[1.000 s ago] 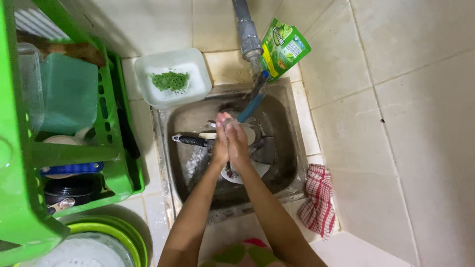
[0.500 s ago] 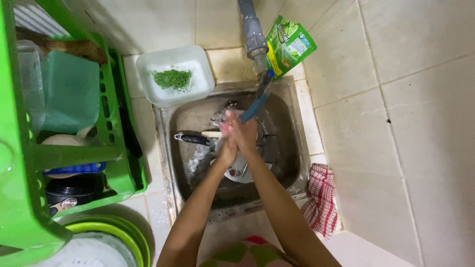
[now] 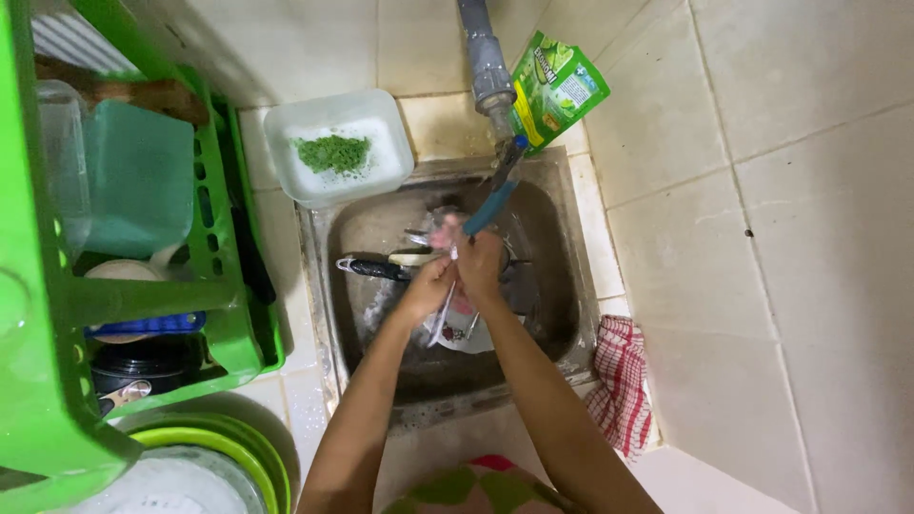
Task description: Wash kitchen utensils and dishes by hand in a sink.
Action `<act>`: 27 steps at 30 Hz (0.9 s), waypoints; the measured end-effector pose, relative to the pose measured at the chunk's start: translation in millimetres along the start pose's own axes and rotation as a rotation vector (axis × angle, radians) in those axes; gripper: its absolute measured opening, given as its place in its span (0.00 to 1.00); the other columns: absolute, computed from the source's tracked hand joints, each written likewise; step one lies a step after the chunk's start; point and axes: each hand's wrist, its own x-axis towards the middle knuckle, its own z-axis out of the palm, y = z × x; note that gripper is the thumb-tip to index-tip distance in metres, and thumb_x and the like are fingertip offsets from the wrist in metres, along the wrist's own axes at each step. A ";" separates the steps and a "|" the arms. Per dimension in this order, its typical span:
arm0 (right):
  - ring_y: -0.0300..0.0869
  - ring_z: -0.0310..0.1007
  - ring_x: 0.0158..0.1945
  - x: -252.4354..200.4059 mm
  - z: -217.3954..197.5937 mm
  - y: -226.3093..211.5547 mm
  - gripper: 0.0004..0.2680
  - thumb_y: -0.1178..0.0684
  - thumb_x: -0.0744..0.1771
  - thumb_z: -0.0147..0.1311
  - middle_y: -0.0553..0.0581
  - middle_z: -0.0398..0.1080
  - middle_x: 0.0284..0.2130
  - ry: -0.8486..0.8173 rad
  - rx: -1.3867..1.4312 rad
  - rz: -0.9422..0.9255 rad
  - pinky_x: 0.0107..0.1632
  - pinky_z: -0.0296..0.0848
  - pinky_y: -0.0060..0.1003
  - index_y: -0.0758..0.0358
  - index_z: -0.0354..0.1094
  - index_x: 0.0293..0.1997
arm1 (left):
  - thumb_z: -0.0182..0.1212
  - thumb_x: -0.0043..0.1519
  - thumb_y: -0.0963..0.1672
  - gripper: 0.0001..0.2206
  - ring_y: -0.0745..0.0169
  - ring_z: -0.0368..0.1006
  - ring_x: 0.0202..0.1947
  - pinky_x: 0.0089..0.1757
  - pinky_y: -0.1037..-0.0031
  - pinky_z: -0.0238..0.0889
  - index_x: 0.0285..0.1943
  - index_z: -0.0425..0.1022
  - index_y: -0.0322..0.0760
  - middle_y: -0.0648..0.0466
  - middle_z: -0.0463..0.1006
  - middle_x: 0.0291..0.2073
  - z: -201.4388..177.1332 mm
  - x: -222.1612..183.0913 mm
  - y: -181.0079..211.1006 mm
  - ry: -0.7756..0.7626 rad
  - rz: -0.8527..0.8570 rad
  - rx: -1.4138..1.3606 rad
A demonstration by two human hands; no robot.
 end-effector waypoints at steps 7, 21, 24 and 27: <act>0.39 0.77 0.36 -5.2 5.6 11.2 0.17 0.43 0.72 0.38 0.60 0.75 0.52 -0.292 0.160 -0.274 0.43 0.76 0.33 0.66 0.71 0.53 | 0.41 0.78 0.48 0.26 0.60 0.68 0.14 0.19 0.69 0.59 0.35 0.74 0.23 0.47 0.70 0.16 -2.7 9.7 -19.8 0.532 0.131 0.403; 0.38 0.77 0.31 5.6 7.6 13.7 0.14 0.44 0.71 0.47 0.61 0.74 0.35 -0.039 0.286 0.044 0.35 0.80 0.38 0.67 0.69 0.43 | 0.40 0.73 0.48 0.16 0.68 0.71 0.33 0.35 0.70 0.67 0.60 0.66 0.34 0.56 0.76 0.33 28.9 -15.4 2.5 0.298 0.495 0.318; 0.34 0.72 0.26 8.9 -10.4 68.9 0.13 0.45 0.75 0.49 0.53 0.69 0.29 -0.180 0.510 0.007 0.27 0.72 0.30 0.64 0.65 0.37 | 0.48 0.72 0.47 0.17 0.63 0.64 0.25 0.27 0.64 0.59 0.40 0.74 0.28 0.54 0.70 0.26 9.8 13.0 -15.9 0.408 0.372 0.201; 0.42 0.67 0.37 -18.7 3.6 -29.8 0.14 0.46 0.78 0.41 0.58 0.65 0.37 -0.343 0.204 -0.438 0.37 0.65 0.31 0.71 0.61 0.46 | 0.45 0.76 0.49 0.24 0.62 0.66 0.23 0.28 0.65 0.61 0.32 0.73 0.24 0.54 0.73 0.22 -14.9 35.0 -30.9 0.510 0.361 0.382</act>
